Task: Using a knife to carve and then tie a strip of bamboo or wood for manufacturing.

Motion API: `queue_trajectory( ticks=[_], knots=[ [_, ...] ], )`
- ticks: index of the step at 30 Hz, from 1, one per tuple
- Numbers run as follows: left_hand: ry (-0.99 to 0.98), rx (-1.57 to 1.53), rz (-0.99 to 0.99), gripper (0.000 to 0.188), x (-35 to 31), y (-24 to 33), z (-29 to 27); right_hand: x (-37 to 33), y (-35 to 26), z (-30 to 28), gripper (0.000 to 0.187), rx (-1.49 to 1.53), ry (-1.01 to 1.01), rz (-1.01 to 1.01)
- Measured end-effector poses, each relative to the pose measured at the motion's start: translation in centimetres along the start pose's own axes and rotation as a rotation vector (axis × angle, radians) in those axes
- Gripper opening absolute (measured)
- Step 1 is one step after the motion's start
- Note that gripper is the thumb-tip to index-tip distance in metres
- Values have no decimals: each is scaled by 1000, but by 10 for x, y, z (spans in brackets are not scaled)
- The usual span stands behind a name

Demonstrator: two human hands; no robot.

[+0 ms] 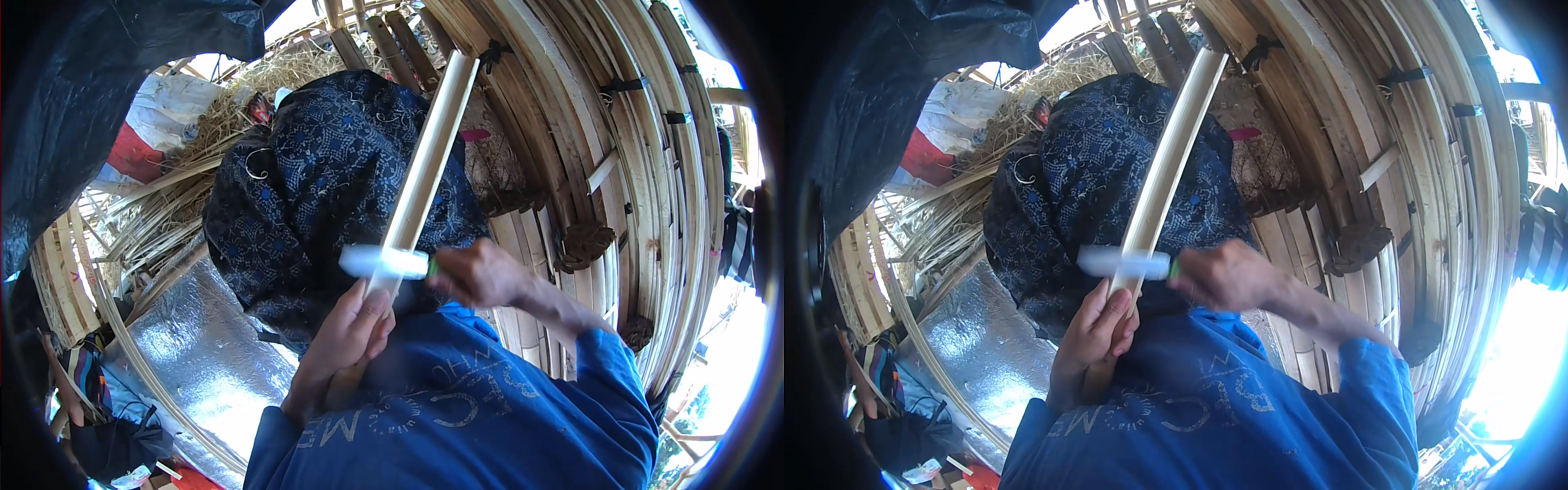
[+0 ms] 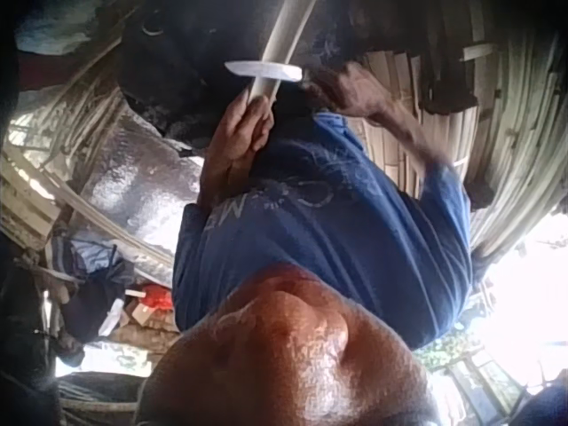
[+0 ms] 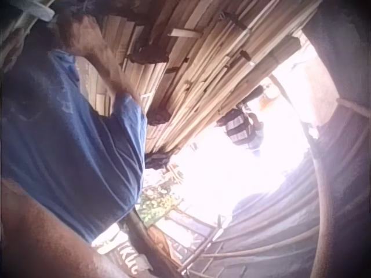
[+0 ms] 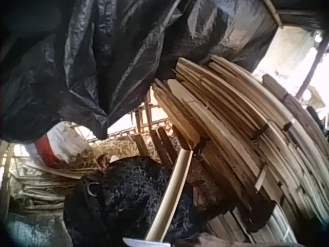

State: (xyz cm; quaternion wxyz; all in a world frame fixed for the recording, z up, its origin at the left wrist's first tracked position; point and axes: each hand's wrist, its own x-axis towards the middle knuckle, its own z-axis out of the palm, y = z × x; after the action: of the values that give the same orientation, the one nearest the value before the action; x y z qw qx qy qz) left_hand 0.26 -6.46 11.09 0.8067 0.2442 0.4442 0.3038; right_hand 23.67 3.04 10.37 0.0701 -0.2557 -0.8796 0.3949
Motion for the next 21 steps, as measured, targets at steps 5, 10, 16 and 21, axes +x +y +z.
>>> queue_trajectory(
  ticks=[5,10,16,21],
  knots=[
    [22,-51,-62,28,-4,-8,1,-9,31,-16,37,45,195,294],
    [31,46,-48,28,0,-6,6,-5,21,-3,36,77,-74,106],
    [58,42,-66,29,5,-11,-1,-17,82,-5,33,-82,239,279],
    [52,-3,-92,30,-10,-17,-1,7,32,-27,35,-1,292,400]
  ],
)
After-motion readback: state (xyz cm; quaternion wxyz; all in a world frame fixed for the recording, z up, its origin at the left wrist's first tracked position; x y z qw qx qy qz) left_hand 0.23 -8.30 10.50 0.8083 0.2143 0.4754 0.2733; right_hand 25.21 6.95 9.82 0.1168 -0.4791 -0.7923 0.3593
